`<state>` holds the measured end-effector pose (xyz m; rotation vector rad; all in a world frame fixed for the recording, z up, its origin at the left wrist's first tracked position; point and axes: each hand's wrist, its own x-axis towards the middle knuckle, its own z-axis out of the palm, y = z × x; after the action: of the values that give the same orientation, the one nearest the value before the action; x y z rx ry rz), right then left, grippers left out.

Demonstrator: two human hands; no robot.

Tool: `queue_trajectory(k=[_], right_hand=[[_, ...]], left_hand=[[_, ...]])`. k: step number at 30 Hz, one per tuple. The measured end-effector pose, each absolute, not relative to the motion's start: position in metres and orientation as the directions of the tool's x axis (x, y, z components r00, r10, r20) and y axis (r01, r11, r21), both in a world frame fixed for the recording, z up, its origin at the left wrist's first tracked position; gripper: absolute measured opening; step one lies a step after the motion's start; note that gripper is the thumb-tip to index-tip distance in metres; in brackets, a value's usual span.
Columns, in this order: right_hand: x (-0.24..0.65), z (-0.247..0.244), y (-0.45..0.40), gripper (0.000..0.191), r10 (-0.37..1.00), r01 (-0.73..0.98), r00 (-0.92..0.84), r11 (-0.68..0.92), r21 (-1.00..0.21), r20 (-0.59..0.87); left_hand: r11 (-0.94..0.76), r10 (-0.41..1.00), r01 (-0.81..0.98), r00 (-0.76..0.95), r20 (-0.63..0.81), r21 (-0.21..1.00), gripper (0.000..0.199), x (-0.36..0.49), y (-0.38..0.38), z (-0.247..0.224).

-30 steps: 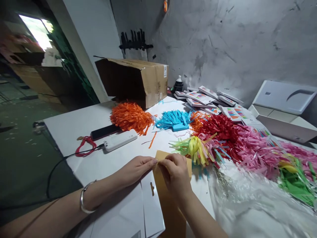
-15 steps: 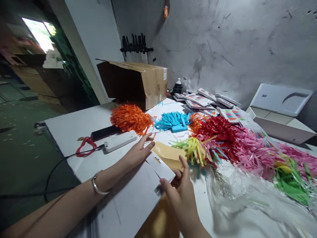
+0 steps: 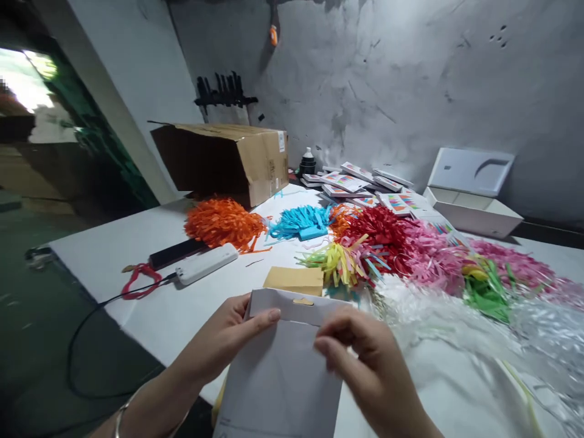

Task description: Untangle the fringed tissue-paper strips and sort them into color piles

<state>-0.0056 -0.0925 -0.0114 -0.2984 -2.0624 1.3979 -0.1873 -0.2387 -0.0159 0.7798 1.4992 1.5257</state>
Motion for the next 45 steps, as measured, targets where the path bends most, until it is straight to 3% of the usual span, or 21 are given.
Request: queue_trajectory(k=[2, 4, 13, 24, 29, 33, 36, 38, 40, 42, 45], right_hand=[[0.007, -0.007, -0.106, 0.022, 0.466, -0.009, -0.875, 0.254, -0.967, 0.131], [0.016, -0.009, -0.112, 0.025, 0.516, 0.069, -0.856, 0.189, -0.98, 0.039], [0.048, -0.026, -0.111, 0.025, 0.664, 0.118, -0.743, 0.247, -0.962, 0.08], [0.047, -0.039, -0.116, 0.023, 0.698, 0.088, -0.662, 0.436, -0.896, 0.275], [0.046, -0.042, -0.121, 0.015, 0.618, 0.12, -0.546, 0.726, -0.677, 0.566], [0.047, -0.05, -0.121, 0.007, 0.553, 0.255, -0.429, 0.833, -0.491, 0.714], [0.045, -0.057, -0.117, 0.046, 0.561, 0.441, -0.261, 0.793, -0.42, 0.785], [0.043, -0.06, -0.115, 0.07, 0.59, 0.47, -0.254, 0.768, -0.435, 0.766], [0.04, -0.061, -0.114, 0.081, 0.633, 0.431, -0.31, 0.758, -0.489, 0.709], [0.039, -0.061, -0.113, 0.074, 0.673, 0.37, -0.358, 0.738, -0.564, 0.647], [0.038, -0.057, -0.111, 0.045, 0.734, 0.273, -0.392, 0.668, -0.692, 0.554]], left_hand=[[0.065, 0.89, -0.144, -0.439, -0.122, 0.988, 0.039, -0.172, -0.236, -0.018], [0.057, 0.913, -0.154, -0.393, -0.114, 0.986, 0.039, -0.16, -0.232, -0.02], [0.038, 0.948, -0.143, -0.307, -0.081, 0.989, 0.037, -0.128, -0.217, -0.022], [0.049, 0.961, -0.185, -0.258, -0.097, 0.981, 0.035, -0.121, -0.219, -0.024], [0.056, 0.956, -0.199, -0.273, -0.11, 0.978, 0.038, -0.119, -0.219, -0.025], [0.065, 0.951, -0.239, -0.279, -0.133, 0.969, 0.042, -0.118, -0.217, -0.027], [0.058, 0.94, -0.256, -0.311, -0.139, 0.965, 0.041, -0.117, -0.217, -0.029], [0.052, 0.943, -0.259, -0.304, -0.133, 0.964, 0.042, -0.116, -0.217, -0.03], [0.036, 0.953, -0.265, -0.281, -0.113, 0.963, 0.042, -0.115, -0.218, -0.029], [0.02, 0.958, -0.275, -0.271, -0.098, 0.961, 0.042, -0.114, -0.218, -0.028], [0.023, 0.956, -0.292, -0.272, -0.107, 0.956, 0.043, -0.113, -0.218, -0.028]])
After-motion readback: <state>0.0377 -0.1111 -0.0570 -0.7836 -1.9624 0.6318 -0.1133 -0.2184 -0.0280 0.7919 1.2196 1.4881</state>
